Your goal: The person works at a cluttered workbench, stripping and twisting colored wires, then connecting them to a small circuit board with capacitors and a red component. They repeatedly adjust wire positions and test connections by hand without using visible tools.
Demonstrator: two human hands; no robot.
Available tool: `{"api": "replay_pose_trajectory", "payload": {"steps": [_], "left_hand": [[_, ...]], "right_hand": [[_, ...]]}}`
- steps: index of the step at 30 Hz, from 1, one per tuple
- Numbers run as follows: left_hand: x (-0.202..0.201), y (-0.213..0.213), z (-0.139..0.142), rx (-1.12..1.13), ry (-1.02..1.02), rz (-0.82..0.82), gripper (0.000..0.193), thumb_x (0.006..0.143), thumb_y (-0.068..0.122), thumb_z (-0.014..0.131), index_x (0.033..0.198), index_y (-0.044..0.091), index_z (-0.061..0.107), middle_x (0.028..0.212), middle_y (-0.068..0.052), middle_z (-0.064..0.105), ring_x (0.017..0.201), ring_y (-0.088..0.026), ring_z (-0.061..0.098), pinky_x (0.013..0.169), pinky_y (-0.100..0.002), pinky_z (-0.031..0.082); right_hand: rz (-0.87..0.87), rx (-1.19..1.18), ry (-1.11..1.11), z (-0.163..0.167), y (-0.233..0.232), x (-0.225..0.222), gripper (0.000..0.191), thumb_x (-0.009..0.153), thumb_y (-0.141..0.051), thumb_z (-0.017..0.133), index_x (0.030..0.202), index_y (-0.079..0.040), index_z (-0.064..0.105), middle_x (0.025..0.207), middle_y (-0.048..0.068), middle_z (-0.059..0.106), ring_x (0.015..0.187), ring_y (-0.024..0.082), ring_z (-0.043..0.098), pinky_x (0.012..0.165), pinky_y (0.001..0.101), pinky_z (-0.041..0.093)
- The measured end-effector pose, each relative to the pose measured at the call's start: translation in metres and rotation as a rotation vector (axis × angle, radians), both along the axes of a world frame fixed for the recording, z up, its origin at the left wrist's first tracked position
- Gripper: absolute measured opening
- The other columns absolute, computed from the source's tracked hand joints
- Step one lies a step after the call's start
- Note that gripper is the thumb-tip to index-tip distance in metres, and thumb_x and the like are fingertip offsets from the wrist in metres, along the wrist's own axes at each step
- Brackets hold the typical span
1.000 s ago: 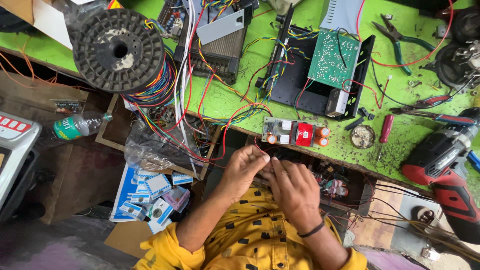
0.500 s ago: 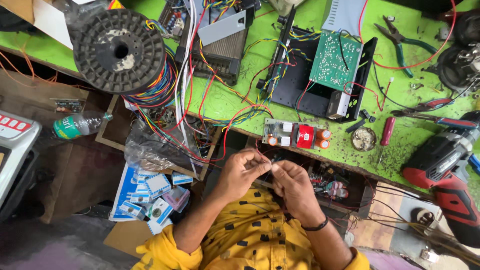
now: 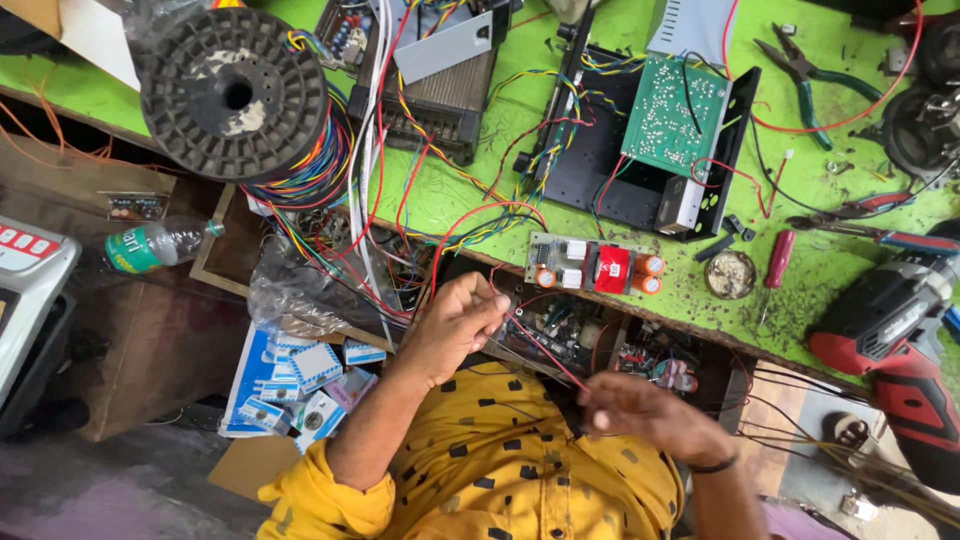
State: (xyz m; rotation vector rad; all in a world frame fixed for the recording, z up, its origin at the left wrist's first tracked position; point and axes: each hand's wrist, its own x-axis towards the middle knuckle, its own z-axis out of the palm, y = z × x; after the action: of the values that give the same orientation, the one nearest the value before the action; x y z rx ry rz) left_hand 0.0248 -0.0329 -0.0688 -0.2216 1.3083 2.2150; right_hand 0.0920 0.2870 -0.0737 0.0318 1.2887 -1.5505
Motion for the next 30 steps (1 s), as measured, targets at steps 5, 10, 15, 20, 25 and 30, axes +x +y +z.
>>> {"api": "replay_pose_trajectory", "payload": {"steps": [5,10,15,20,25,30], "left_hand": [[0.002,0.015,-0.012,0.026,-0.013,0.014,0.015,0.099,0.013,0.067,0.093,0.008,0.054,0.069,0.003,0.051,0.055,-0.004,0.040,0.044,-0.020,0.032],[0.012,0.024,-0.013,-0.087,0.057,0.076,0.010,0.096,0.013,0.070,0.092,0.008,0.062,0.075,-0.002,0.065,0.062,-0.006,0.054,0.056,-0.022,0.043],[0.015,0.036,-0.004,0.025,0.035,0.151,0.011,0.094,0.012,0.072,0.087,0.009,0.064,0.084,-0.003,0.073,0.071,-0.007,0.062,0.066,-0.024,0.048],[0.019,0.044,0.008,0.082,-0.072,0.161,0.008,0.092,0.010,0.074,0.086,0.007,0.069,0.081,0.000,0.070,0.068,-0.008,0.062,0.062,-0.025,0.049],[0.025,0.043,0.005,0.054,-0.004,0.238,0.004,0.092,0.006,0.075,0.089,0.004,0.073,0.088,0.001,0.070,0.077,-0.005,0.060,0.068,-0.024,0.048],[0.026,0.043,-0.009,0.060,0.043,0.202,0.002,0.093,0.003,0.076,0.092,0.002,0.074,0.092,0.000,0.071,0.086,-0.007,0.061,0.079,-0.026,0.048]], "right_hand": [[-0.028,0.152,0.184,0.018,0.027,-0.007,0.026,0.100,-0.026,0.067,0.099,0.000,0.068,0.085,0.006,0.068,0.082,0.016,0.061,0.073,0.0322,0.051],[-0.458,1.008,0.899,0.070,-0.033,0.019,0.037,0.089,-0.026,0.074,0.116,-0.002,0.067,0.109,0.015,0.065,0.096,0.022,0.065,0.082,0.0308,0.052],[-0.579,0.984,1.523,0.107,-0.099,0.032,0.040,0.080,-0.018,0.083,0.115,-0.008,0.066,0.126,0.013,0.066,0.120,0.029,0.061,0.103,0.0403,0.047],[-0.362,0.907,1.619,0.081,-0.130,-0.011,0.058,0.076,-0.020,0.083,0.124,0.003,0.060,0.117,0.016,0.067,0.111,0.035,0.063,0.095,0.0452,0.048],[-0.299,0.915,1.715,0.062,-0.131,-0.011,0.043,0.084,-0.008,0.075,0.124,0.001,0.062,0.110,0.014,0.070,0.102,0.032,0.067,0.086,0.0435,0.051],[-0.522,0.827,1.174,0.049,-0.128,-0.008,0.016,0.098,-0.017,0.065,0.097,-0.001,0.067,0.085,0.010,0.072,0.072,0.021,0.069,0.065,0.0343,0.052]]}}
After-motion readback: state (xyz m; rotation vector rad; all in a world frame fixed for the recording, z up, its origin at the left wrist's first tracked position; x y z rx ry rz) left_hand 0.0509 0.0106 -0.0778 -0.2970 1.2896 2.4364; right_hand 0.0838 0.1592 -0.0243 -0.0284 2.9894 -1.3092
